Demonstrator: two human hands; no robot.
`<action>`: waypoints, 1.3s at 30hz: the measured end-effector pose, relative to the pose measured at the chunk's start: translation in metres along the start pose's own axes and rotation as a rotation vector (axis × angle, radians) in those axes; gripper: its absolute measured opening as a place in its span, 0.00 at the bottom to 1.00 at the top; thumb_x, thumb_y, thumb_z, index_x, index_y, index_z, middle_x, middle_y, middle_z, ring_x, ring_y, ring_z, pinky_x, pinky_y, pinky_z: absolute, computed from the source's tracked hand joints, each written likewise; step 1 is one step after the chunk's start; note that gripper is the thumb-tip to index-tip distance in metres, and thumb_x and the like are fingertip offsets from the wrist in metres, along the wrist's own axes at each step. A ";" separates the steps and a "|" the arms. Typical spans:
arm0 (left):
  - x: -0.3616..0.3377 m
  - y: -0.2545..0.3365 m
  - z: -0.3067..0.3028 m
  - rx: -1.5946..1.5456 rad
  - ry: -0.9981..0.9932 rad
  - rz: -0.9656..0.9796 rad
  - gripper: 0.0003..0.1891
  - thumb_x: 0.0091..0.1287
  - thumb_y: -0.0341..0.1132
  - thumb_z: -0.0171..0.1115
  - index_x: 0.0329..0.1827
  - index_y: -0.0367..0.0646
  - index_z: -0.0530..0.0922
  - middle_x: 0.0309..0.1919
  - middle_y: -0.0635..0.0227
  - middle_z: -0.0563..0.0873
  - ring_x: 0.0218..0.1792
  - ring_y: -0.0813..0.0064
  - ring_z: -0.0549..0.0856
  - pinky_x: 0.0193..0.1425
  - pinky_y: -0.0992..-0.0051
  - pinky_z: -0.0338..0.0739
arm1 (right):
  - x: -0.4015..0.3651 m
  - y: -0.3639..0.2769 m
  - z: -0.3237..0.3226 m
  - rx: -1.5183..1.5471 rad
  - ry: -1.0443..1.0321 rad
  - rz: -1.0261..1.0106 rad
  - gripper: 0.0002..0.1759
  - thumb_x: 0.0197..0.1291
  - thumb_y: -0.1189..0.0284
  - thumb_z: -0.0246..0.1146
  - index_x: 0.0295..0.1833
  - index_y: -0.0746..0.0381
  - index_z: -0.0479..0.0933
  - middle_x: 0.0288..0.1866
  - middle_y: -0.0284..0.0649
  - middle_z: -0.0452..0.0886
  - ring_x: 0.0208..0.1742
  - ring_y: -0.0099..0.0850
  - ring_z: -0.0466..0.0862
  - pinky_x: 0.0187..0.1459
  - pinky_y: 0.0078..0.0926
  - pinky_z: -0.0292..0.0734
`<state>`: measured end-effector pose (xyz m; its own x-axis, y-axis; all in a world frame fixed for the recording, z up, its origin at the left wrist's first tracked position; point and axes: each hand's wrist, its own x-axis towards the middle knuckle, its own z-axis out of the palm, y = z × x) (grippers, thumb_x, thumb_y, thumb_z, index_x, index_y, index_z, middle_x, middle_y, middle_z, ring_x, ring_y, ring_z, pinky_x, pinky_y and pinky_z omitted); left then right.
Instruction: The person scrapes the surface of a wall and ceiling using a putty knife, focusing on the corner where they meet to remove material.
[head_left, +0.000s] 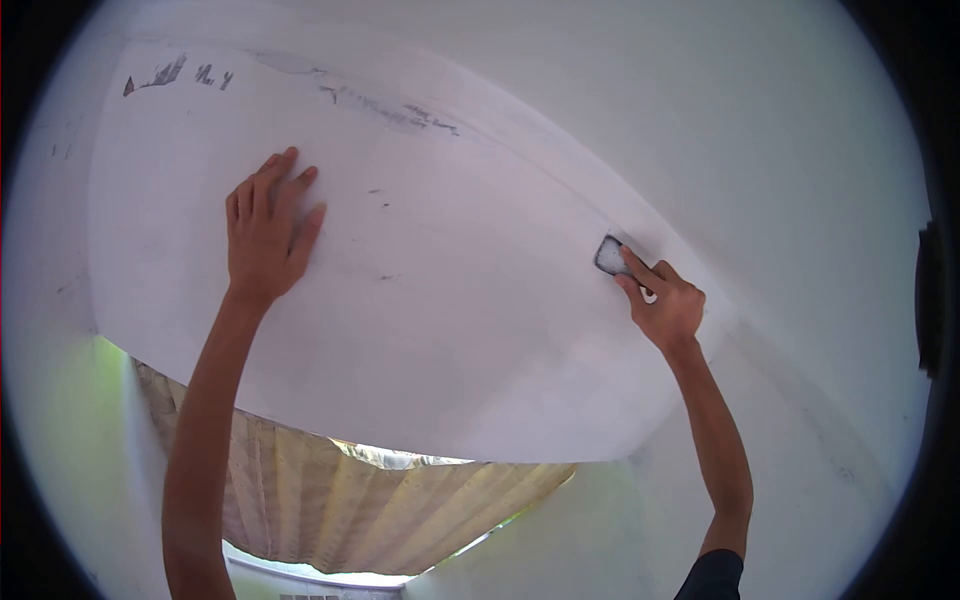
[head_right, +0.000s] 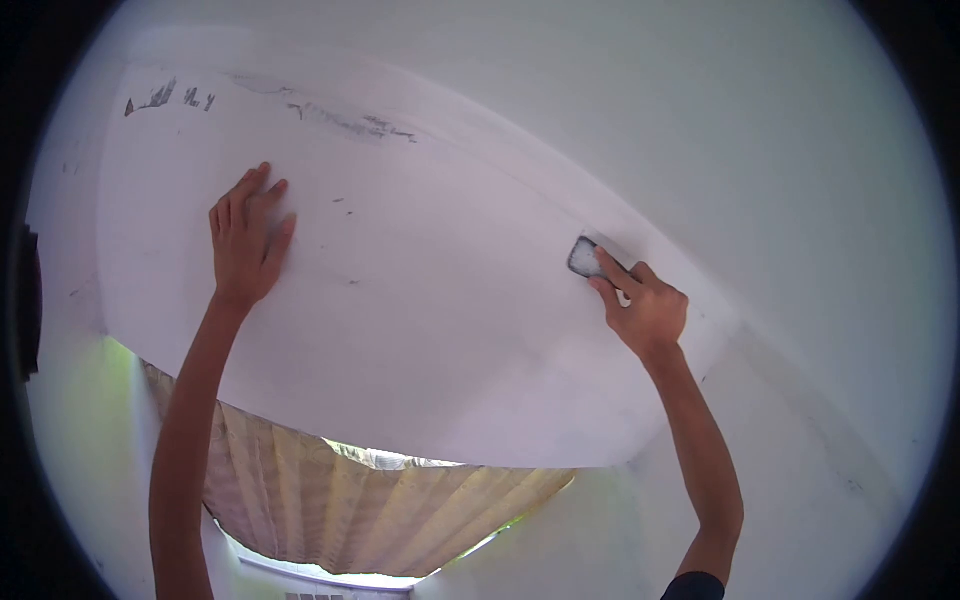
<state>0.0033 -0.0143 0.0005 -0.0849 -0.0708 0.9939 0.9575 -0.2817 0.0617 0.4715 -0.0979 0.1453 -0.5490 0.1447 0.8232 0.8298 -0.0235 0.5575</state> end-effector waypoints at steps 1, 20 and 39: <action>0.001 -0.001 0.000 0.000 -0.001 -0.001 0.20 0.74 0.41 0.59 0.66 0.46 0.77 0.75 0.63 0.71 0.75 0.61 0.69 0.75 0.60 0.58 | -0.001 0.001 0.002 -0.022 -0.007 0.000 0.20 0.56 0.55 0.77 0.56 0.33 0.88 0.21 0.24 0.72 0.15 0.25 0.70 0.18 0.25 0.69; 0.004 0.000 -0.002 -0.071 -0.029 -0.025 0.20 0.75 0.41 0.58 0.67 0.46 0.78 0.75 0.65 0.72 0.74 0.62 0.68 0.75 0.61 0.59 | 0.005 -0.083 0.001 0.330 -0.266 0.135 0.16 0.69 0.54 0.67 0.60 0.39 0.86 0.22 0.31 0.74 0.20 0.33 0.76 0.25 0.34 0.73; 0.002 0.001 -0.007 0.014 -0.007 -0.007 0.20 0.77 0.43 0.56 0.67 0.47 0.78 0.76 0.65 0.71 0.74 0.63 0.68 0.75 0.61 0.58 | 0.011 0.042 0.028 0.294 -0.274 0.201 0.22 0.81 0.60 0.50 0.43 0.63 0.82 0.24 0.50 0.82 0.27 0.54 0.83 0.30 0.48 0.78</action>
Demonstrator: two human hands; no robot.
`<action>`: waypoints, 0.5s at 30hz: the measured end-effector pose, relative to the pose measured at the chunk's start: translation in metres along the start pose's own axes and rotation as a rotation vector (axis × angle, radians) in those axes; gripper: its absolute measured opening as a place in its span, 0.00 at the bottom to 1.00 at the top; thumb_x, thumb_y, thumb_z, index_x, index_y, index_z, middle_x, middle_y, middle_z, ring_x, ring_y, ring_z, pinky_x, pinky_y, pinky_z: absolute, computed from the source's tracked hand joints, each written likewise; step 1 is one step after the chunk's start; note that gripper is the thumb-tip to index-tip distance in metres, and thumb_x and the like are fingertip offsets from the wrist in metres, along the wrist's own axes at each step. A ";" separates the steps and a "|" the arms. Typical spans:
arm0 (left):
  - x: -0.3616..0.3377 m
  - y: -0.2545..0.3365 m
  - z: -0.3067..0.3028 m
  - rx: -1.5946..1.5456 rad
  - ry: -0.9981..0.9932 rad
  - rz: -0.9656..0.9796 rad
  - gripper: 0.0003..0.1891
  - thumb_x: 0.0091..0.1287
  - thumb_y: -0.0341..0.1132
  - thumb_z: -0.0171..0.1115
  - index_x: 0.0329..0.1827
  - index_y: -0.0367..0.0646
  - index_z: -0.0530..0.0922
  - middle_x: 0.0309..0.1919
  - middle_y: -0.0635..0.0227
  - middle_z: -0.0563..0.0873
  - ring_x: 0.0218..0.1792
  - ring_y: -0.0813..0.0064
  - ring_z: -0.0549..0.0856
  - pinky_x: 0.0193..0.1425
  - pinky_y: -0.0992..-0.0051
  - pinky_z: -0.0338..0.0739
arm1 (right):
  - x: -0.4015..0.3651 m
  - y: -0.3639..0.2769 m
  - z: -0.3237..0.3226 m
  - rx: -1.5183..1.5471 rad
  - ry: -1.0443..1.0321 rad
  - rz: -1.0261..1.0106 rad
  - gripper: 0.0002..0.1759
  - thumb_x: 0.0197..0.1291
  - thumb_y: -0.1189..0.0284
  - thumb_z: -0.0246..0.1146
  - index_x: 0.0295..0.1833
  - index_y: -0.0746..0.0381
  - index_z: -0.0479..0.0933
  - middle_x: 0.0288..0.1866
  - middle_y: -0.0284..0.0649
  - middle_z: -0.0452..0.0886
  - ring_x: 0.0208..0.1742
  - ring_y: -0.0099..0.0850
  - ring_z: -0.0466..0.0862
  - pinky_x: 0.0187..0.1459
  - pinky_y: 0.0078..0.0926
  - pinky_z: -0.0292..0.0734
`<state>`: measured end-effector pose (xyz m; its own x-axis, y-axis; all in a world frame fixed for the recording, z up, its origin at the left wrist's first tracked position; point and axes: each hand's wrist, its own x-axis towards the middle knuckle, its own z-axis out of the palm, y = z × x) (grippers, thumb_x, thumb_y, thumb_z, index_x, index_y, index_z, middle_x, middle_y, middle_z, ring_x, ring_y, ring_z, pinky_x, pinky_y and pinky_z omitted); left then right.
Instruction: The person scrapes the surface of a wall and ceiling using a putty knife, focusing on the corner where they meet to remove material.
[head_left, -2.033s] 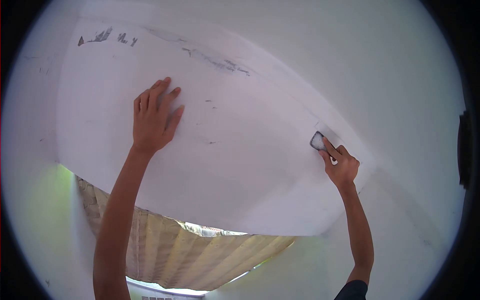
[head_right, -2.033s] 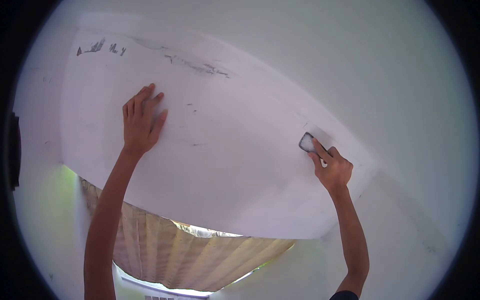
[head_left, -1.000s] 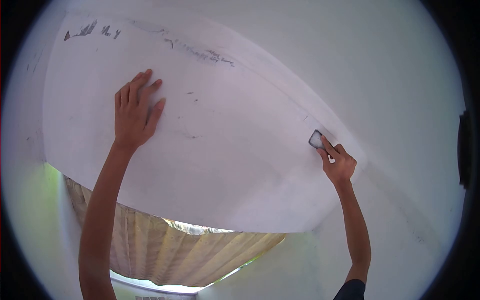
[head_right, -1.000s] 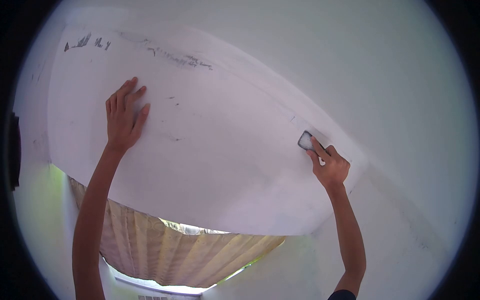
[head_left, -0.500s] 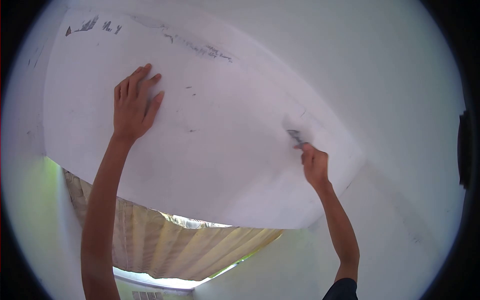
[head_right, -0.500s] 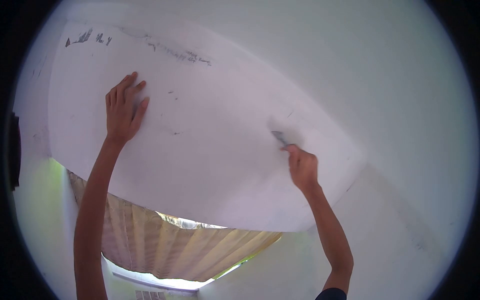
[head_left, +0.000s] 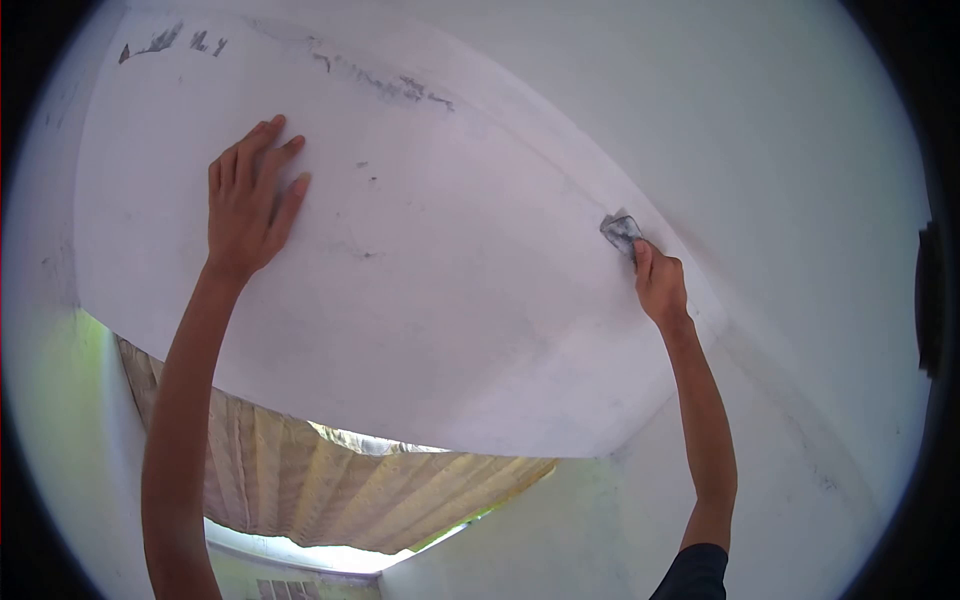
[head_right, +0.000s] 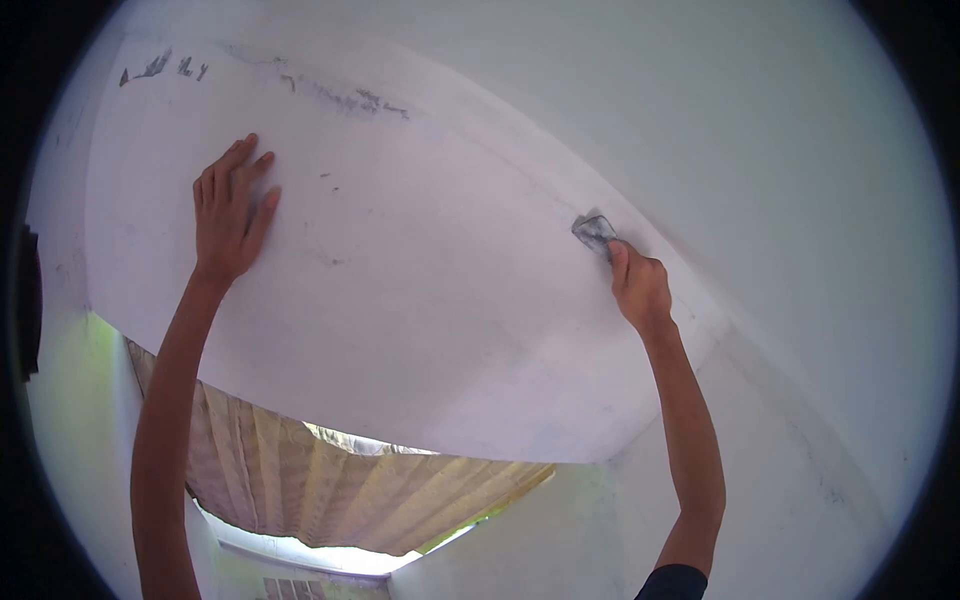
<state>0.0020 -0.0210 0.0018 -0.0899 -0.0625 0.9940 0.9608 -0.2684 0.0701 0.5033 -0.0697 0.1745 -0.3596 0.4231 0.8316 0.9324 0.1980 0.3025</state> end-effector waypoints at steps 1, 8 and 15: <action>0.000 0.001 0.000 -0.002 0.000 0.001 0.20 0.77 0.43 0.56 0.67 0.47 0.78 0.75 0.65 0.72 0.74 0.63 0.68 0.75 0.61 0.58 | -0.003 -0.001 0.000 -0.001 0.006 0.004 0.22 0.81 0.60 0.50 0.43 0.63 0.82 0.25 0.51 0.82 0.27 0.55 0.83 0.30 0.48 0.78; 0.003 -0.001 -0.001 -0.008 0.000 -0.002 0.20 0.77 0.43 0.57 0.67 0.47 0.78 0.75 0.65 0.72 0.74 0.63 0.69 0.74 0.61 0.59 | -0.028 0.011 0.009 -0.128 -0.122 -0.346 0.18 0.78 0.62 0.53 0.43 0.60 0.84 0.25 0.52 0.82 0.27 0.54 0.82 0.31 0.48 0.79; 0.004 -0.001 0.002 -0.040 -0.009 -0.026 0.19 0.76 0.44 0.57 0.66 0.47 0.78 0.75 0.65 0.72 0.74 0.64 0.69 0.74 0.61 0.59 | -0.044 0.004 -0.028 0.143 -0.243 0.280 0.21 0.79 0.58 0.52 0.38 0.62 0.79 0.28 0.50 0.82 0.32 0.52 0.83 0.37 0.46 0.77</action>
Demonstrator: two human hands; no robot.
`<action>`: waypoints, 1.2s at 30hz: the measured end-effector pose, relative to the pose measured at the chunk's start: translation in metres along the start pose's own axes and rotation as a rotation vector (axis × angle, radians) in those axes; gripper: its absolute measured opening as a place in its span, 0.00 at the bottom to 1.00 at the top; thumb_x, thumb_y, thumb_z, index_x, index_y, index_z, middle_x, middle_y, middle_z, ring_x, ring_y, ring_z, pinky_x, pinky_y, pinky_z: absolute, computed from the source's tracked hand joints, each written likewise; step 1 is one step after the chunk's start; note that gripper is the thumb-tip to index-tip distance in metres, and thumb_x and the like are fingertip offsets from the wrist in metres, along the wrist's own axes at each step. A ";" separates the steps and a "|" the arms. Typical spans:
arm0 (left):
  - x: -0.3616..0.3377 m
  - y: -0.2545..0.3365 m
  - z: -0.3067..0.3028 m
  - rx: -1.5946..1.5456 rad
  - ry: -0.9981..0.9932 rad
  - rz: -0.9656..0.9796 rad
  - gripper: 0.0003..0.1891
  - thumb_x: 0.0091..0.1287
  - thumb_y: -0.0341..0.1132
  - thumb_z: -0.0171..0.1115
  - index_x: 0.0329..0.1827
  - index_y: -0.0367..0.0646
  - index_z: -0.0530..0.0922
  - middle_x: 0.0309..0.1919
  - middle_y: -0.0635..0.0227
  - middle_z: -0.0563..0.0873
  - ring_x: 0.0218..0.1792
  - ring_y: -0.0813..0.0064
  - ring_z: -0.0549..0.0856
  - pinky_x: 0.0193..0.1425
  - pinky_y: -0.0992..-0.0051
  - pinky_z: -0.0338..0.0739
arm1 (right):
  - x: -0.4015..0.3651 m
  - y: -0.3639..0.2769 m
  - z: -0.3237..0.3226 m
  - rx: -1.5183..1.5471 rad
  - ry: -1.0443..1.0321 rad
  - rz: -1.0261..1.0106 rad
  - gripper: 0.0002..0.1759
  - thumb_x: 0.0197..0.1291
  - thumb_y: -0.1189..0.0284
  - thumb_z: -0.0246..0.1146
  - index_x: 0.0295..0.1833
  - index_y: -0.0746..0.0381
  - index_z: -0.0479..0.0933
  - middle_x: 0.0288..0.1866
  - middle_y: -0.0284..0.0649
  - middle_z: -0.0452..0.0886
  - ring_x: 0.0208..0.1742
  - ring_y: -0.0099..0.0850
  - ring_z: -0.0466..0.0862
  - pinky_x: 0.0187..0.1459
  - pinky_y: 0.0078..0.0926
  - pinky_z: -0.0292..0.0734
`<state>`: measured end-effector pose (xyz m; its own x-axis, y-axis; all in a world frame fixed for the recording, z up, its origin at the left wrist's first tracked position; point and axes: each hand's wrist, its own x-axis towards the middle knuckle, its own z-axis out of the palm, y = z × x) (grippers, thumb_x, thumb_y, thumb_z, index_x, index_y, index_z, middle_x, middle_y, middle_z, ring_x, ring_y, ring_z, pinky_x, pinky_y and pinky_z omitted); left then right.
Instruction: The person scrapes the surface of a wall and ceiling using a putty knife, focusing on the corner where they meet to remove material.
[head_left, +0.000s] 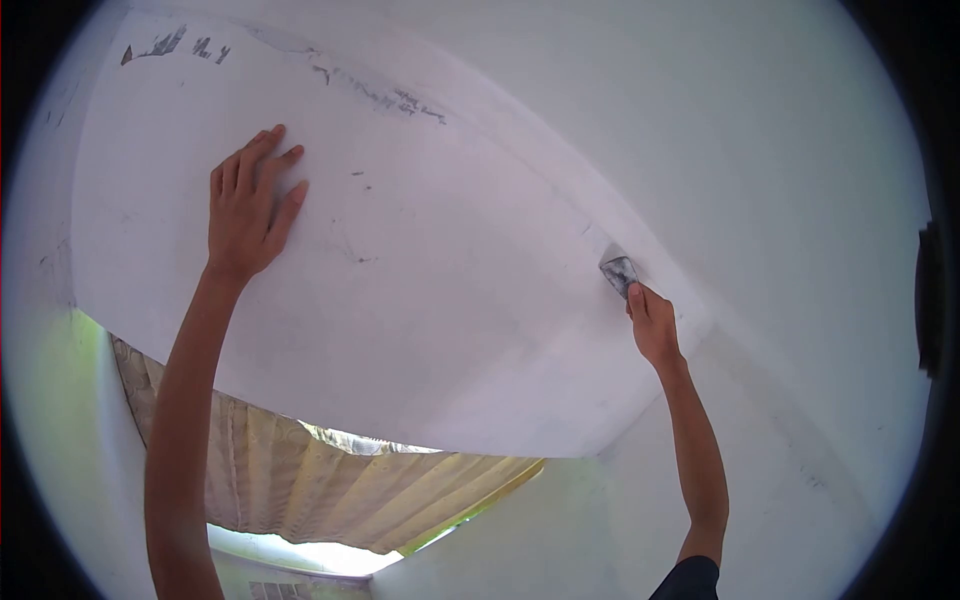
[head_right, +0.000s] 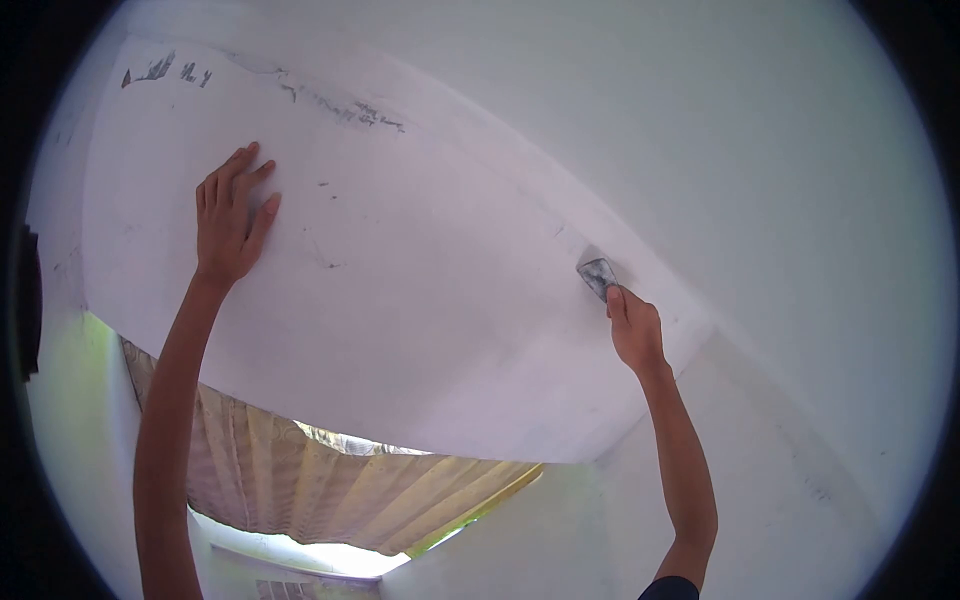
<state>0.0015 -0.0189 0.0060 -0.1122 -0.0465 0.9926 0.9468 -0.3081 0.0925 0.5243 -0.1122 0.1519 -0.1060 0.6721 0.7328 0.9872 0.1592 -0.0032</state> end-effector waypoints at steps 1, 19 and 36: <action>0.000 0.000 0.000 -0.001 0.004 0.001 0.19 0.76 0.44 0.57 0.66 0.47 0.78 0.75 0.65 0.72 0.74 0.63 0.69 0.75 0.61 0.60 | 0.001 0.004 -0.001 0.025 -0.009 0.004 0.22 0.79 0.57 0.52 0.38 0.62 0.79 0.28 0.50 0.82 0.33 0.52 0.83 0.37 0.46 0.76; -0.001 -0.003 0.001 0.047 -0.001 0.015 0.20 0.76 0.43 0.57 0.67 0.47 0.78 0.76 0.67 0.71 0.75 0.65 0.68 0.76 0.62 0.59 | 0.037 0.014 0.007 -0.098 0.132 -0.297 0.18 0.76 0.63 0.58 0.37 0.67 0.78 0.20 0.54 0.77 0.23 0.55 0.80 0.25 0.46 0.72; -0.002 -0.005 0.005 0.023 0.004 0.007 0.19 0.77 0.43 0.57 0.68 0.49 0.77 0.76 0.68 0.71 0.75 0.65 0.68 0.75 0.62 0.59 | -0.082 0.015 0.030 0.875 -0.253 0.427 0.23 0.81 0.54 0.50 0.41 0.62 0.76 0.22 0.29 0.70 0.16 0.18 0.71 0.17 0.19 0.64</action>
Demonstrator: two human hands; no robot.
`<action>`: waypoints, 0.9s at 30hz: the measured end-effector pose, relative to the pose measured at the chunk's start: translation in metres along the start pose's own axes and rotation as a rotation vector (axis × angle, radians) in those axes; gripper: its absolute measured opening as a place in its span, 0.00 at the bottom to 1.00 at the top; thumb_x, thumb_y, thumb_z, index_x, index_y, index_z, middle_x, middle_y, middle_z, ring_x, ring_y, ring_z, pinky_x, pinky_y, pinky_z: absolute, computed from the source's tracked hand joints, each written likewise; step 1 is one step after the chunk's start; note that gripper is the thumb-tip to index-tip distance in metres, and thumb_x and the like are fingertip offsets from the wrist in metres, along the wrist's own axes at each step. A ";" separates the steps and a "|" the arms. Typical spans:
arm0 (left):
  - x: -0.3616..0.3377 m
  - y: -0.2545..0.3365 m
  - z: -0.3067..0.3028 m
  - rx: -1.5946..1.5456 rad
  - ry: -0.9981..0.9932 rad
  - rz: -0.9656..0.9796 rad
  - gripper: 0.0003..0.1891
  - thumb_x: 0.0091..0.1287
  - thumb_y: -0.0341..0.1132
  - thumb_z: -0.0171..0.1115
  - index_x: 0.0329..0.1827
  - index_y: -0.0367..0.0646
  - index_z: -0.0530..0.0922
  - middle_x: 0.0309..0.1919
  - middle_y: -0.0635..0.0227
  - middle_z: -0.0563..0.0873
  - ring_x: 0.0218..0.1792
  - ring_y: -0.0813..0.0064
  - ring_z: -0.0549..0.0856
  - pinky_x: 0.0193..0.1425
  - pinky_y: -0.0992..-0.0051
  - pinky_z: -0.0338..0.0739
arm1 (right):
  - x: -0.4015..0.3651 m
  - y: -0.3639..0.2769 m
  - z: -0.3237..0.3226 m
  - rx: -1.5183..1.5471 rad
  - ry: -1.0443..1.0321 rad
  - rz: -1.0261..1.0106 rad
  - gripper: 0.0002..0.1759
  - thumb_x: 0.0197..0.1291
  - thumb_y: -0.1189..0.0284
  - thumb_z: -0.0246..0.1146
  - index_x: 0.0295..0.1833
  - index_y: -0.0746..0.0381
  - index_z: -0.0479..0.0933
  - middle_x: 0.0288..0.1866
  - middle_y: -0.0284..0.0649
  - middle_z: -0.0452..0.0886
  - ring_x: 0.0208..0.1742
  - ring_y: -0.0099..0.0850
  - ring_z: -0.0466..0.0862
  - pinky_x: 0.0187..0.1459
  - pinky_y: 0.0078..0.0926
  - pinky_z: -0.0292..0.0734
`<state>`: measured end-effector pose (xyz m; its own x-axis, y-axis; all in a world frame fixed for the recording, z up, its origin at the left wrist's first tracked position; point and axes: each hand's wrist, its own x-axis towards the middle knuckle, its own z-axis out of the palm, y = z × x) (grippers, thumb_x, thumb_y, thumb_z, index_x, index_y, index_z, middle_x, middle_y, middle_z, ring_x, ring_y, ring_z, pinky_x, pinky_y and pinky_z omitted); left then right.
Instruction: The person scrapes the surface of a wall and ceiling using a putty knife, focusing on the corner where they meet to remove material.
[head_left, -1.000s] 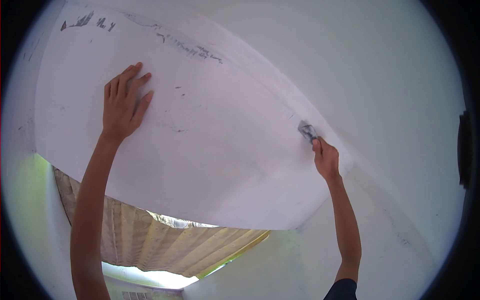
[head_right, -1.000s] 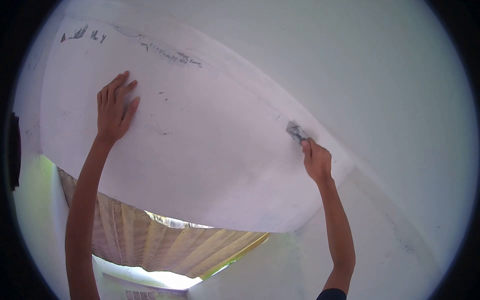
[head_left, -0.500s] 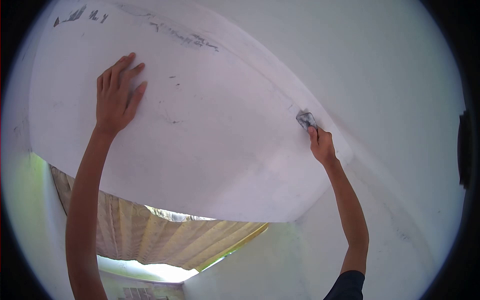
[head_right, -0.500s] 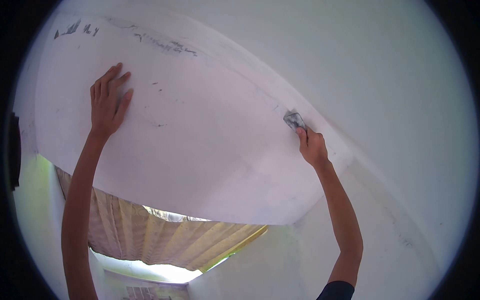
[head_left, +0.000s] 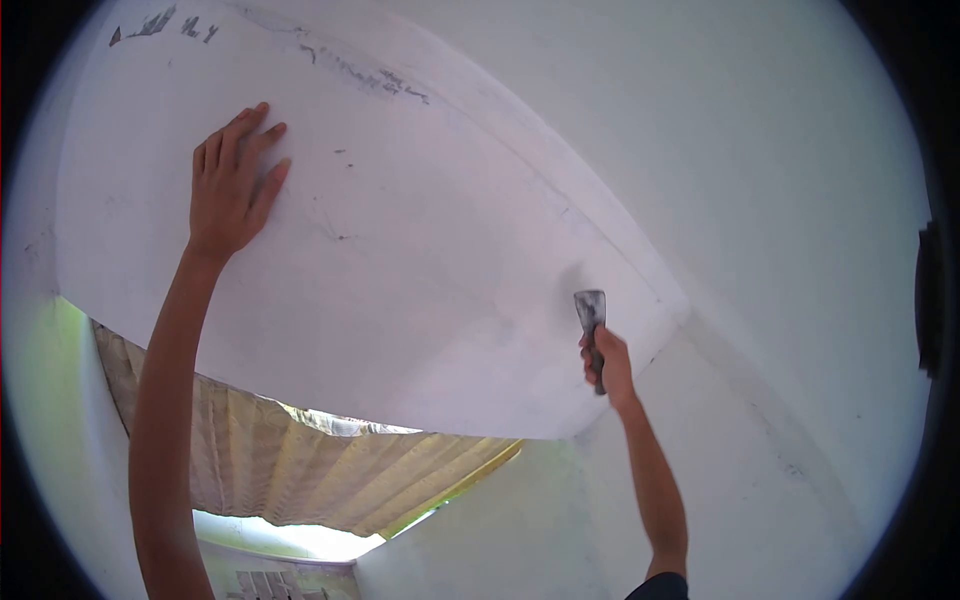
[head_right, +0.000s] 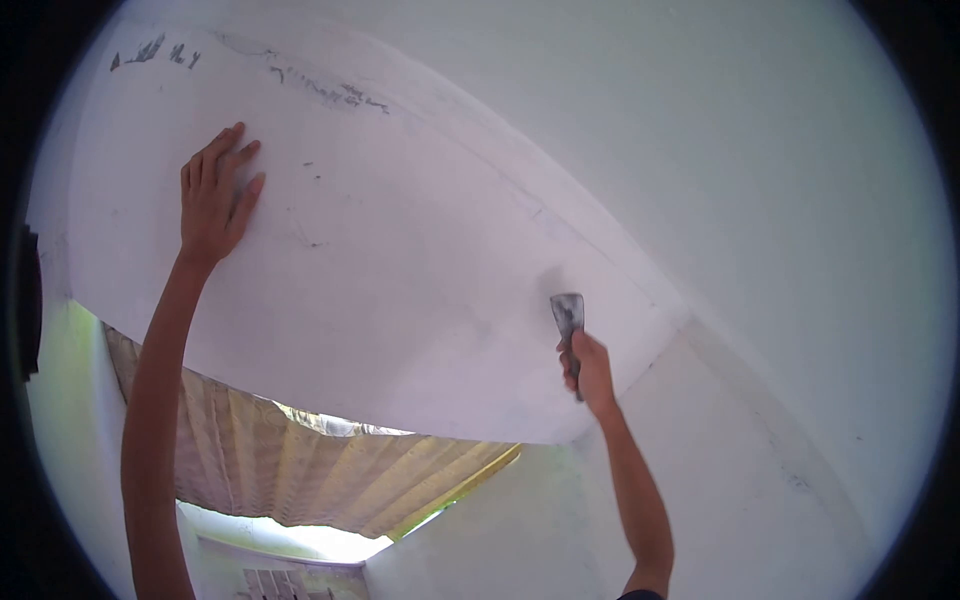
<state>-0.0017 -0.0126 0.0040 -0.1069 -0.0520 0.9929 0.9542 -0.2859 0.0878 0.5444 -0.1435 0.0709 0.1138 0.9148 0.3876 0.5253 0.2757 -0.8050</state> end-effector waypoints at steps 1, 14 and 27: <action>0.000 0.001 0.000 -0.017 -0.003 -0.006 0.20 0.77 0.42 0.57 0.68 0.49 0.77 0.76 0.68 0.71 0.75 0.65 0.68 0.75 0.62 0.59 | -0.016 0.011 0.011 0.065 0.033 -0.020 0.19 0.81 0.57 0.52 0.47 0.63 0.75 0.23 0.31 0.71 0.15 0.19 0.69 0.16 0.20 0.64; -0.001 0.001 -0.004 0.024 -0.006 0.013 0.20 0.76 0.42 0.59 0.68 0.48 0.77 0.76 0.67 0.71 0.74 0.65 0.68 0.75 0.62 0.59 | 0.007 -0.007 0.039 0.908 1.031 -0.413 0.14 0.80 0.56 0.48 0.49 0.55 0.69 0.23 0.26 0.60 0.17 0.20 0.59 0.16 0.22 0.55; -0.005 0.000 -0.004 0.069 -0.011 0.013 0.21 0.78 0.44 0.56 0.69 0.49 0.76 0.77 0.68 0.69 0.76 0.65 0.66 0.78 0.61 0.56 | 0.053 -0.010 0.085 0.437 0.586 -0.279 0.16 0.79 0.58 0.50 0.40 0.59 0.66 0.18 0.28 0.61 0.12 0.20 0.63 0.11 0.24 0.56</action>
<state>-0.0025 -0.0164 -0.0011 -0.0916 -0.0443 0.9948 0.9726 -0.2185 0.0798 0.4733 -0.0728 0.0614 0.5171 0.5228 0.6777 0.2341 0.6752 -0.6995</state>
